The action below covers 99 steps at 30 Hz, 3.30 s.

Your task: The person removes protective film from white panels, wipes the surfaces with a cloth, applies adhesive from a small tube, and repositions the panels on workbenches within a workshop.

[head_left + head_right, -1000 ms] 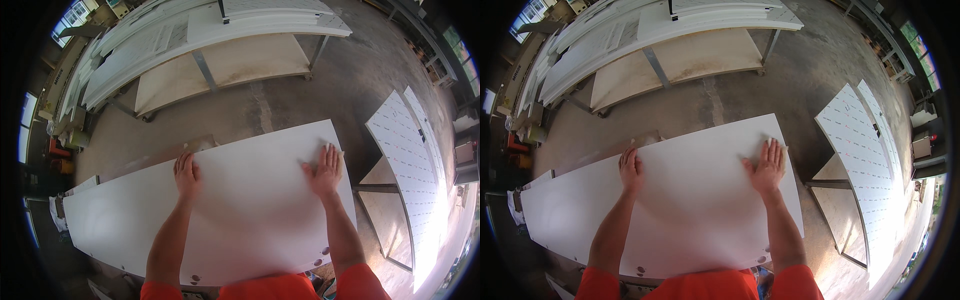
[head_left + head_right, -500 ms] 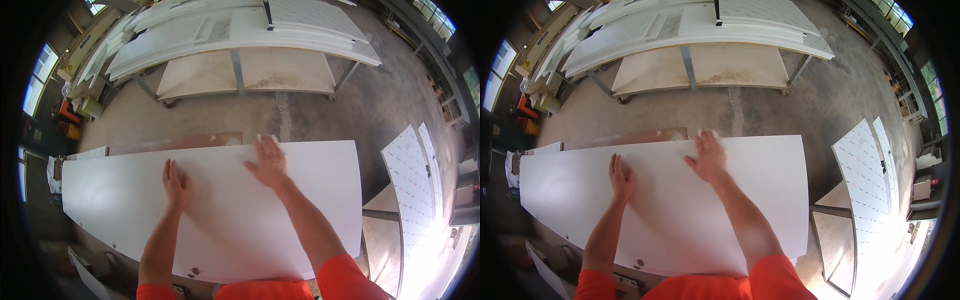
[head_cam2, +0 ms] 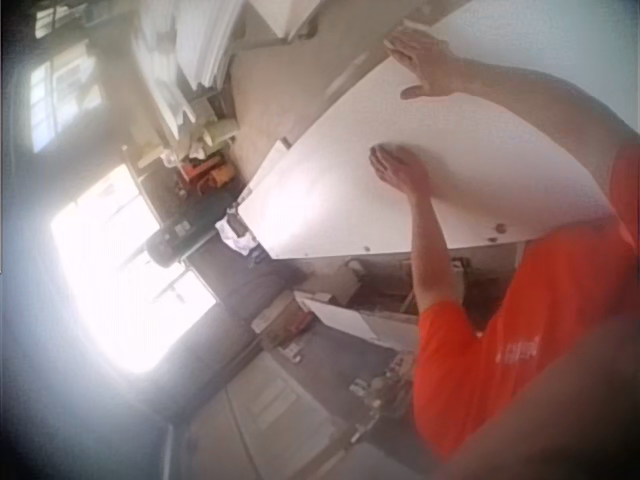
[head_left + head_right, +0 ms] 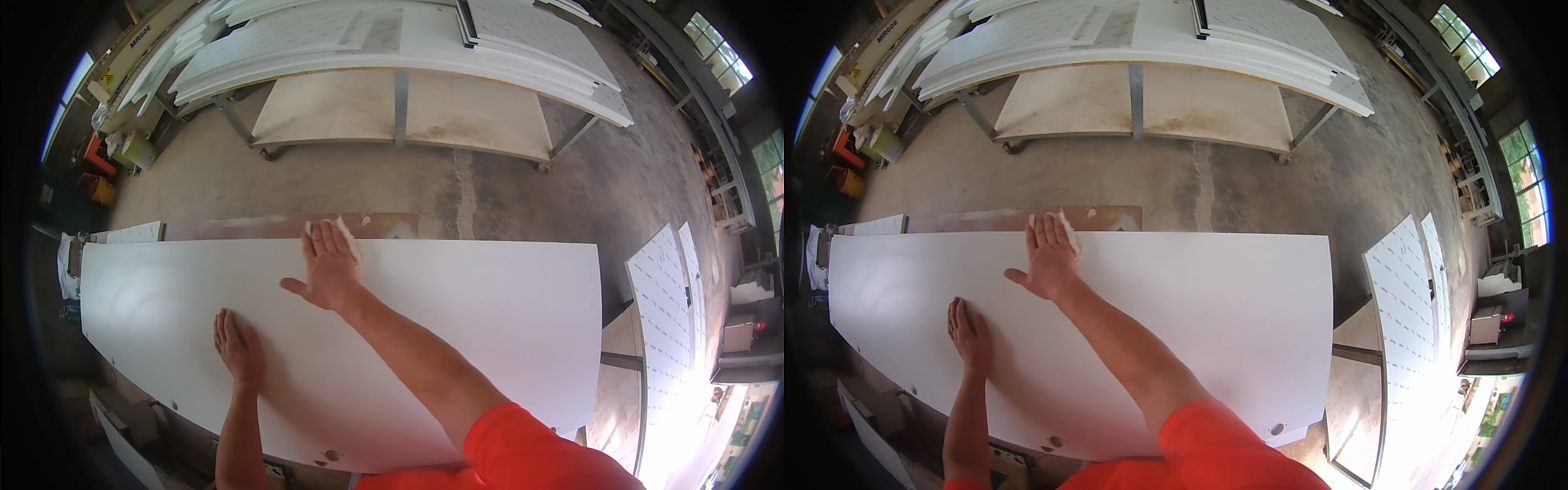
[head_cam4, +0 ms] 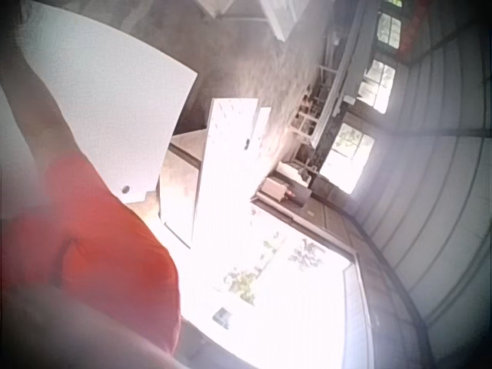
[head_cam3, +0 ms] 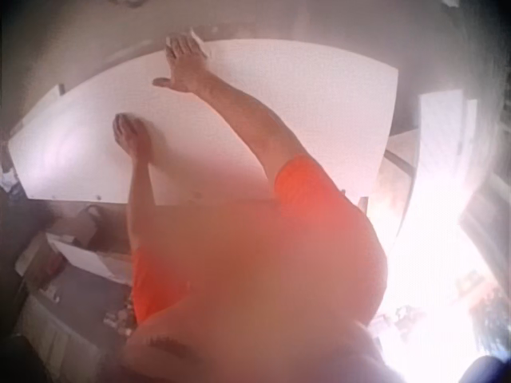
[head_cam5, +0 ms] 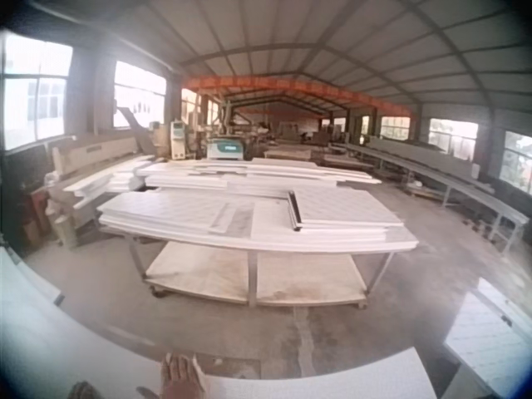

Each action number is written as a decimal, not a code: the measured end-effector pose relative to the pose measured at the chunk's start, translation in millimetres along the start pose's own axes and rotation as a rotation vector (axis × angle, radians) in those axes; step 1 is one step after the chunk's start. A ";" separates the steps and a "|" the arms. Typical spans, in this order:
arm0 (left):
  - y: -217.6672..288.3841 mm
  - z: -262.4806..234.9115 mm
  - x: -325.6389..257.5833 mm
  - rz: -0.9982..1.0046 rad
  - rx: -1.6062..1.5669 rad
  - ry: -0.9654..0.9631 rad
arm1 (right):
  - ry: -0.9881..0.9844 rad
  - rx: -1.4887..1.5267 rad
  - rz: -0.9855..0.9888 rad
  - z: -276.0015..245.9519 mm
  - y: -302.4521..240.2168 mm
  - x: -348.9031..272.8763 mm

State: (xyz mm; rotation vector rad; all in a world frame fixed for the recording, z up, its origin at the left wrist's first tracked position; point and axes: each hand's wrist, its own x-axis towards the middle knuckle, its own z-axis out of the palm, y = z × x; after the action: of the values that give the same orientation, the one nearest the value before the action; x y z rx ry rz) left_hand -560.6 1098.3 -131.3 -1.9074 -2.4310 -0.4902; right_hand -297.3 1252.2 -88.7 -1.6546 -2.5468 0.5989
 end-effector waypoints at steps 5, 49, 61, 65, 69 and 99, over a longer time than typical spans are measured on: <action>-6.4 -2.3 -6.3 -0.048 -0.065 -0.007 | -0.007 0.034 0.039 -2.5 33.6 -11.7; 5.9 -5.6 -4.7 -0.057 -0.009 -0.037 | 0.390 0.254 0.865 -75.6 403.3 -216.7; -11.3 8.4 0.7 0.037 -0.005 0.038 | 0.048 0.008 -0.086 7.7 70.4 -111.7; -18.4 1.9 -12.0 -0.055 0.043 0.032 | 0.298 -0.121 0.319 -5.4 182.0 -148.7; -4.7 -4.0 -5.2 -0.049 0.032 -0.001 | 0.416 -0.259 0.871 -11.7 290.3 -228.8; -422.3 -152.0 -130.8 0.137 -0.208 -0.279 | 0.131 -0.294 0.383 136.0 -422.2 181.1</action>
State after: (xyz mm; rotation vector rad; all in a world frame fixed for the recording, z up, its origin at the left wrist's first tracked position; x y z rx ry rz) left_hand -955.6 848.7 -112.6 -2.3549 -2.4670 -0.5217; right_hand -775.5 1223.6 -100.2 -2.2211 -2.3264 0.1204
